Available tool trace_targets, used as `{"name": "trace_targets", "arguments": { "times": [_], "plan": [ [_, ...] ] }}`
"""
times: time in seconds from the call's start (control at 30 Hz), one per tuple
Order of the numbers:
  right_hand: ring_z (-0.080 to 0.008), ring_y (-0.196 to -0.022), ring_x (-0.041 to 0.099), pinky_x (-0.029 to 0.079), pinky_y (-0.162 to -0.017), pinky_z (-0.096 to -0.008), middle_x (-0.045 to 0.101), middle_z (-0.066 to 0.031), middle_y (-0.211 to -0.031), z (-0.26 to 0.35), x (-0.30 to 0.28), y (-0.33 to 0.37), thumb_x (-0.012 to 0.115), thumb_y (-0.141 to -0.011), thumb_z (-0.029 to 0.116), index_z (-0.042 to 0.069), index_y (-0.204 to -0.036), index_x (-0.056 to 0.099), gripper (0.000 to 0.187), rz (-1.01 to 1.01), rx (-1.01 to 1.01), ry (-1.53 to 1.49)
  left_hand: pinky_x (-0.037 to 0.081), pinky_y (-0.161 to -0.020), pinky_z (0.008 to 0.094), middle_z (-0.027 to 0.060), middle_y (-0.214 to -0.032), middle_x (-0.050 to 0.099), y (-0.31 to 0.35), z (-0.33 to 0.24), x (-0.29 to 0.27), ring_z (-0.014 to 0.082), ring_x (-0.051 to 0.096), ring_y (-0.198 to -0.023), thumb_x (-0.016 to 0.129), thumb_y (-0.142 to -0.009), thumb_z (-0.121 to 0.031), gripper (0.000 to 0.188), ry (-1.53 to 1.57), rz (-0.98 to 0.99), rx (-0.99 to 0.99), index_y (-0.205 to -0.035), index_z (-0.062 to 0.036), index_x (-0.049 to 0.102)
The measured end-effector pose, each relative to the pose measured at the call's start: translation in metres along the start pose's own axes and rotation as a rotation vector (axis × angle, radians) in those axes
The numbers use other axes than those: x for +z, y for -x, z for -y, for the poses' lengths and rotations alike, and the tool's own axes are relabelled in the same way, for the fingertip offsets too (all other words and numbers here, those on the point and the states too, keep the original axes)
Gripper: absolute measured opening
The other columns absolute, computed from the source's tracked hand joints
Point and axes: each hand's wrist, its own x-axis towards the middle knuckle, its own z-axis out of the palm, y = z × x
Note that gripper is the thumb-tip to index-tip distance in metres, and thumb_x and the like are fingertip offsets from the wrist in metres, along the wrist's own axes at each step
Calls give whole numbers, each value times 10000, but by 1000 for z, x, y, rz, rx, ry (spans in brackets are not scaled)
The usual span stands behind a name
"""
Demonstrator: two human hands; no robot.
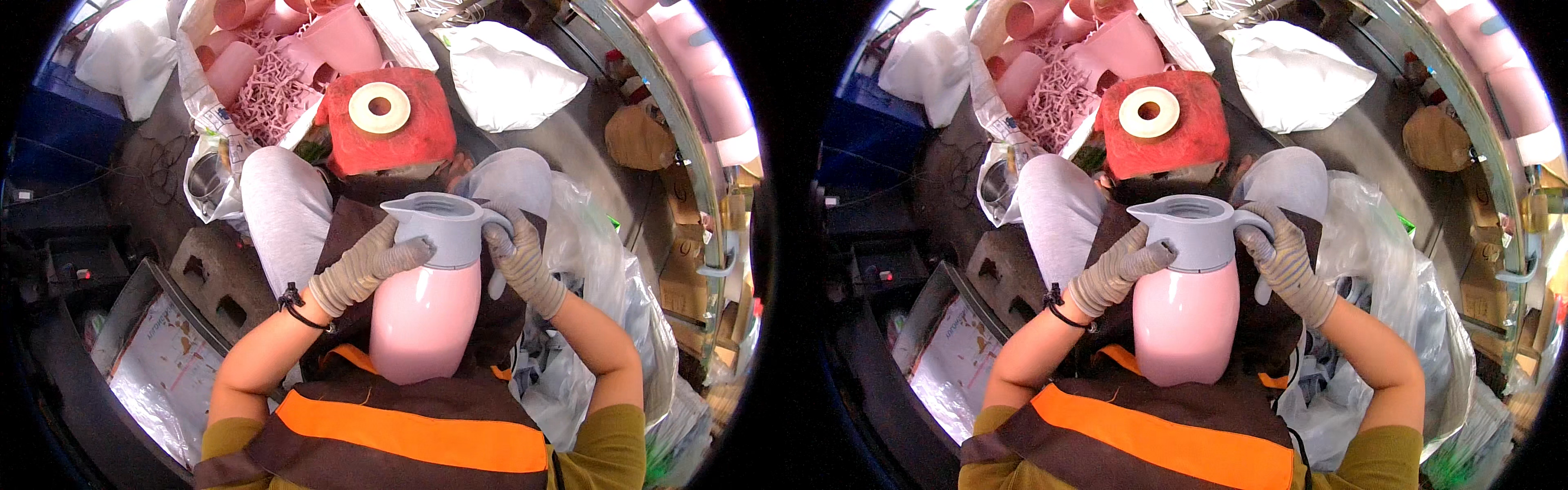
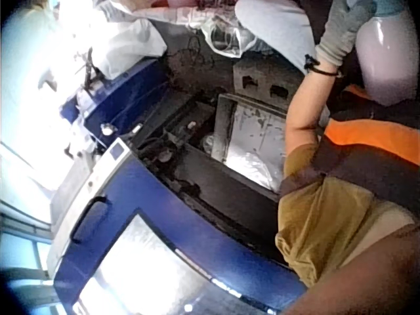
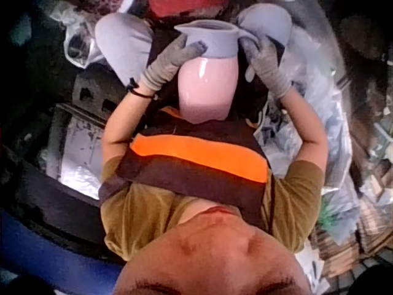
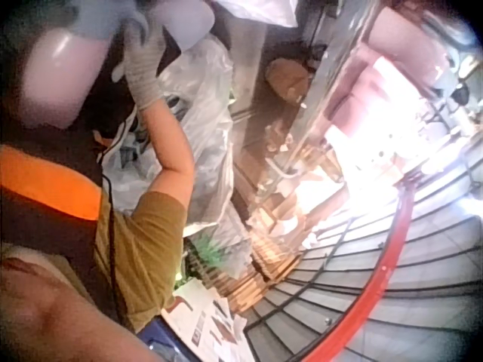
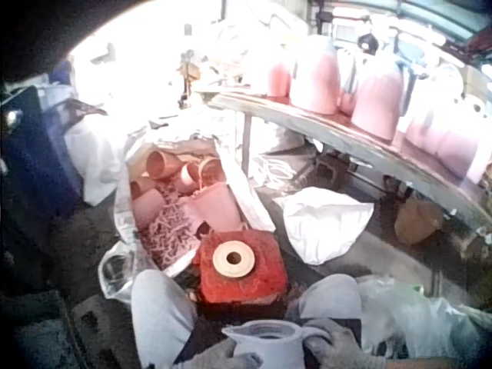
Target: The person assembles pink plastic containers by picking up a pink base, fitting a grey lid onto it, and wiping the assembled container with a cloth.
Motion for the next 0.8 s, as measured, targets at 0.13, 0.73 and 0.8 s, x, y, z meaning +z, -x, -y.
{"name": "trace_targets", "arguments": {
  "times": [0.13, 0.73, 0.8],
  "plan": [
    [-95, -742, 553, 473, -672, -252, 632, -35, -871, 0, 2, 5, 657, -904, 378, 25, -1136, 593, 427, 32, 104, -62, 322, -1079, 317, 71, -1349, 491, 5, -2, 3, 163, 446, -1249, 661, -865, -448, 781, 62, -9, -22, -1432, -12, 347],
    [-153, -956, 570, 473, -851, -328, 627, -66, -1030, 11, -27, 3, 873, -575, 346, 43, -1213, 542, 781, 258, 269, -104, 444, -966, 435, 203, -1217, 536, -116, -43, -102, 350, 528, -1161, 724, -701, -537, 650, -1792, -659, -228, -1187, -117, 623],
    [-157, -943, 566, 470, -849, -324, 624, -65, -1034, 12, -34, 5, 872, -569, 331, 53, -1212, 542, 775, 260, 268, -56, 434, -991, 407, 224, -1238, 533, -107, -53, -90, 366, 537, -1164, 702, -725, -533, 664, -1561, -616, -250, -1215, -95, 608]
  ]
}}
